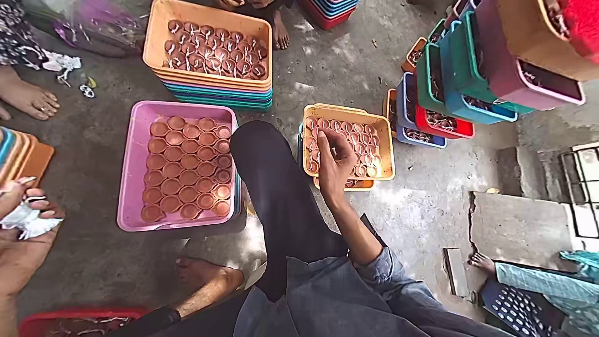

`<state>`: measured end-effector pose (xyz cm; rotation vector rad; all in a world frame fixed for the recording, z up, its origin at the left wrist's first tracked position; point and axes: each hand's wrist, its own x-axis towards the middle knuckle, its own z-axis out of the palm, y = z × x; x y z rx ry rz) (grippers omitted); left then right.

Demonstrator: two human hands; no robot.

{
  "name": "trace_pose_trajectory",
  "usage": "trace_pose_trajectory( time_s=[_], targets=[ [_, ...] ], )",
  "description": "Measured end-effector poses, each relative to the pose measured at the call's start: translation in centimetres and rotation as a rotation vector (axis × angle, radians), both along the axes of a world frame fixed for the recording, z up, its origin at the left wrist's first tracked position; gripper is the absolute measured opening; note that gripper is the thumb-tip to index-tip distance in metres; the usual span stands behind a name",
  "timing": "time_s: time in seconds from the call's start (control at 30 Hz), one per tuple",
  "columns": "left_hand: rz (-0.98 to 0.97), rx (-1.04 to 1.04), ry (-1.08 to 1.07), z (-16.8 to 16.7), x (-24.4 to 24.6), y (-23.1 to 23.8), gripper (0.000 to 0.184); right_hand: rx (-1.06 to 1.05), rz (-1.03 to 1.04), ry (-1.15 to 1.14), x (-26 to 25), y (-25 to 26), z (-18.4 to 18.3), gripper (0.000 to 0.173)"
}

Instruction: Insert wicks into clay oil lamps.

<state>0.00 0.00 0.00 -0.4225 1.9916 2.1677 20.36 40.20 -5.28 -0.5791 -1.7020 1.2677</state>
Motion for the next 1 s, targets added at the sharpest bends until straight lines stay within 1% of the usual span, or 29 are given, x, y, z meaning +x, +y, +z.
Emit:
trace_pose_trajectory(
  time_s=[0.03,0.07,0.1,0.17,0.23,0.27,0.3,0.33,0.4,0.5,0.57,0.7,0.8,0.87,0.93,1.0],
  targets=[
    [-0.098,-0.017,0.000,-0.5,-0.3,0.1,0.014,0.032,0.098,0.070,-2.1,-1.1,2.2,0.015],
    [-0.200,0.025,0.020,-1.1,-0.8,-1.1,0.014,0.052,0.207,0.108,-4.2,-2.3,4.2,0.012],
    [-0.236,0.044,0.032,-1.0,-0.7,-1.9,0.015,0.070,0.326,0.113,-6.1,-3.6,5.9,0.011],
    [-0.200,0.038,0.042,-0.2,0.2,-1.6,0.016,0.153,0.568,0.057,-10.0,-5.9,8.0,0.011],
    [-0.156,0.048,0.051,0.2,0.2,-1.5,0.018,0.287,0.804,-0.033,-14.4,-7.6,8.8,0.013],
    [-0.150,0.062,0.057,0.3,0.2,-1.6,0.019,0.342,0.910,-0.079,-16.5,-8.5,8.9,0.017],
    [-0.146,0.081,0.051,0.1,0.2,-1.7,0.020,0.352,0.997,-0.125,-18.4,-9.7,8.9,0.019],
    [-0.138,0.095,0.039,0.0,0.3,-1.8,0.020,0.309,1.076,-0.171,-20.0,-11.1,8.7,0.018],
    [-0.113,0.125,0.027,-0.2,0.7,-1.9,0.019,0.153,1.208,-0.236,-22.7,-13.8,7.6,0.017],
    [-0.090,0.177,0.061,-0.2,1.3,-2.4,0.019,-0.028,1.312,-0.237,-24.3,-17.2,5.3,0.021],
    [-0.075,0.215,0.075,0.3,1.6,-2.4,0.019,-0.089,1.353,-0.235,-23.6,-18.4,4.3,0.023],
    [-0.125,0.264,0.098,1.3,2.2,-2.3,0.019,-0.169,1.418,-0.102,-21.8,-20.1,3.6,0.031],
    [-0.173,0.285,0.126,1.5,2.4,-2.1,0.019,-0.172,1.415,-0.005,-20.8,-21.2,3.9,0.036],
    [-0.186,0.290,0.116,1.5,2.6,-1.8,0.019,-0.137,1.390,0.052,-20.6,-21.7,4.0,0.037],
    [-0.194,0.314,0.079,1.6,2.6,-1.5,0.022,-0.113,1.364,0.061,-20.6,-21.7,4.0,0.035],
    [-0.199,0.362,0.036,1.8,2.5,-1.3,0.027,-0.140,1.328,0.025,-20.5,-21.5,4.0,0.031]
  ],
)
